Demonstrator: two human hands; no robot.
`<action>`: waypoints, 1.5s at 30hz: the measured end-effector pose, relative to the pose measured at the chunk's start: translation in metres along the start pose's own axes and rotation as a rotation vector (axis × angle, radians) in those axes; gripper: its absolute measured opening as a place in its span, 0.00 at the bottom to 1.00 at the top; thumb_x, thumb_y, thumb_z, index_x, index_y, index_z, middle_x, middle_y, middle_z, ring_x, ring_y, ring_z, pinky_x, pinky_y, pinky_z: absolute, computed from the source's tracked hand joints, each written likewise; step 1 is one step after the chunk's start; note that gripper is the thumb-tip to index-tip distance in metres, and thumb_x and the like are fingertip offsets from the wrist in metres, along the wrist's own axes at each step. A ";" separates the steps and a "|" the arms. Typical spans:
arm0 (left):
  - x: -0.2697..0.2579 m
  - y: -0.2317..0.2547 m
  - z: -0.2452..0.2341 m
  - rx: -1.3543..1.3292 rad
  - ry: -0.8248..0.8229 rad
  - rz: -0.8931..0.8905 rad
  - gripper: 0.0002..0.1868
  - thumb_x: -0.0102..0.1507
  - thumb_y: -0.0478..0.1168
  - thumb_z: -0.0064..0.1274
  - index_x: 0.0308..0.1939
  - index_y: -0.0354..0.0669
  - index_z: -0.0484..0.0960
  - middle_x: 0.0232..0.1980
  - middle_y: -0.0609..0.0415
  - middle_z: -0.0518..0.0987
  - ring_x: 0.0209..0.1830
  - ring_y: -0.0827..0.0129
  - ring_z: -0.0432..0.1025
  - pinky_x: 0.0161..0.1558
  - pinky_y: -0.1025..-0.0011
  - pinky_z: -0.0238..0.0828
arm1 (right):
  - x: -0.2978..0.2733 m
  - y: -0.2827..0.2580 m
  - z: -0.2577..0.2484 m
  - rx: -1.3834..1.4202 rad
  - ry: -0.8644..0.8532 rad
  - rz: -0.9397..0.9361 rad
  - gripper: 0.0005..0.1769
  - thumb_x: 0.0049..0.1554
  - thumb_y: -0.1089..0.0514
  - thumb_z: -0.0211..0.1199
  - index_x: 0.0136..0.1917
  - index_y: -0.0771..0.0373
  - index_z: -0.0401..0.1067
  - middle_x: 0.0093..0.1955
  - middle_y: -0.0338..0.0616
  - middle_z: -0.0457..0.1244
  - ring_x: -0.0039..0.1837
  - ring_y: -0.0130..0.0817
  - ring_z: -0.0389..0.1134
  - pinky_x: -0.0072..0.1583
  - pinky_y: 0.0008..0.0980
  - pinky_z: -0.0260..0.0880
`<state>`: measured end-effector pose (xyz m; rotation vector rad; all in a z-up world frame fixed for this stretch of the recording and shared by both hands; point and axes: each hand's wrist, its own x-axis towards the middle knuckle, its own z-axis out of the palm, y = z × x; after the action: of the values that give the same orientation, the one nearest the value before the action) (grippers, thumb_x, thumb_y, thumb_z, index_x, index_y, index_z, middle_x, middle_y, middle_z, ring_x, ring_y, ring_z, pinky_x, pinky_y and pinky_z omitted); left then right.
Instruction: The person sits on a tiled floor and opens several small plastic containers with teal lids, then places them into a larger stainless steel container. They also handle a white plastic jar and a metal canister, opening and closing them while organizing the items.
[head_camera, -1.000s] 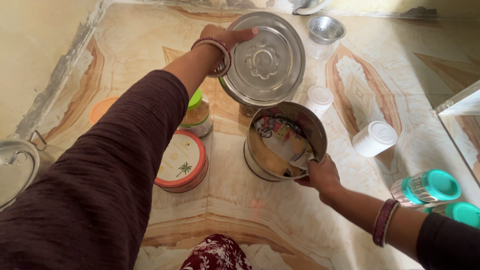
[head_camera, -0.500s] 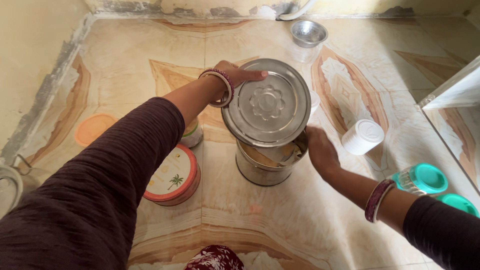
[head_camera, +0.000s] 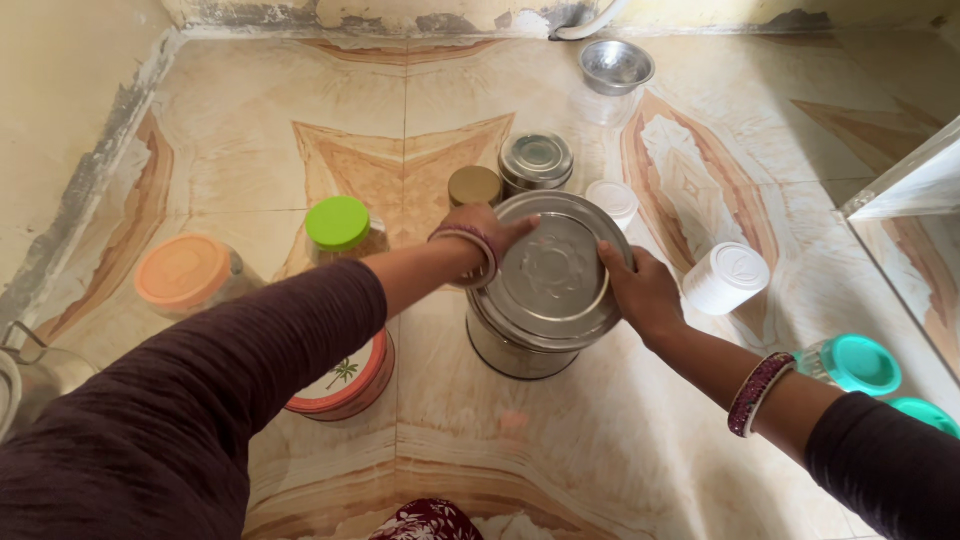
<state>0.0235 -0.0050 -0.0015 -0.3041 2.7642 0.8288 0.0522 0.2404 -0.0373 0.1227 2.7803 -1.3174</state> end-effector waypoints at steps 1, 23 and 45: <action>-0.001 -0.002 0.004 0.053 0.028 0.023 0.43 0.58 0.76 0.48 0.47 0.36 0.84 0.43 0.38 0.85 0.45 0.52 0.81 0.48 0.58 0.77 | 0.000 0.002 0.001 -0.029 0.036 -0.066 0.37 0.60 0.28 0.52 0.57 0.63 0.76 0.41 0.49 0.71 0.45 0.40 0.73 0.49 0.37 0.70; 0.009 -0.030 0.054 -0.115 0.224 0.173 0.30 0.69 0.61 0.43 0.57 0.37 0.73 0.59 0.38 0.75 0.57 0.43 0.73 0.56 0.52 0.69 | 0.032 -0.008 0.025 -0.098 -0.081 -0.029 0.33 0.60 0.32 0.48 0.70 0.53 0.67 0.59 0.51 0.69 0.62 0.48 0.69 0.64 0.43 0.64; 0.016 -0.028 0.034 -0.057 0.060 0.109 0.33 0.68 0.65 0.40 0.61 0.40 0.74 0.57 0.41 0.81 0.59 0.48 0.75 0.59 0.53 0.69 | 0.054 0.012 0.045 0.121 -0.078 0.133 0.28 0.65 0.39 0.51 0.59 0.64 0.78 0.50 0.49 0.72 0.52 0.38 0.71 0.58 0.35 0.67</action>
<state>0.0208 -0.0109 -0.0475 -0.1934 2.8383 0.9417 0.0005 0.2158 -0.0802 0.2527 2.5789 -1.4247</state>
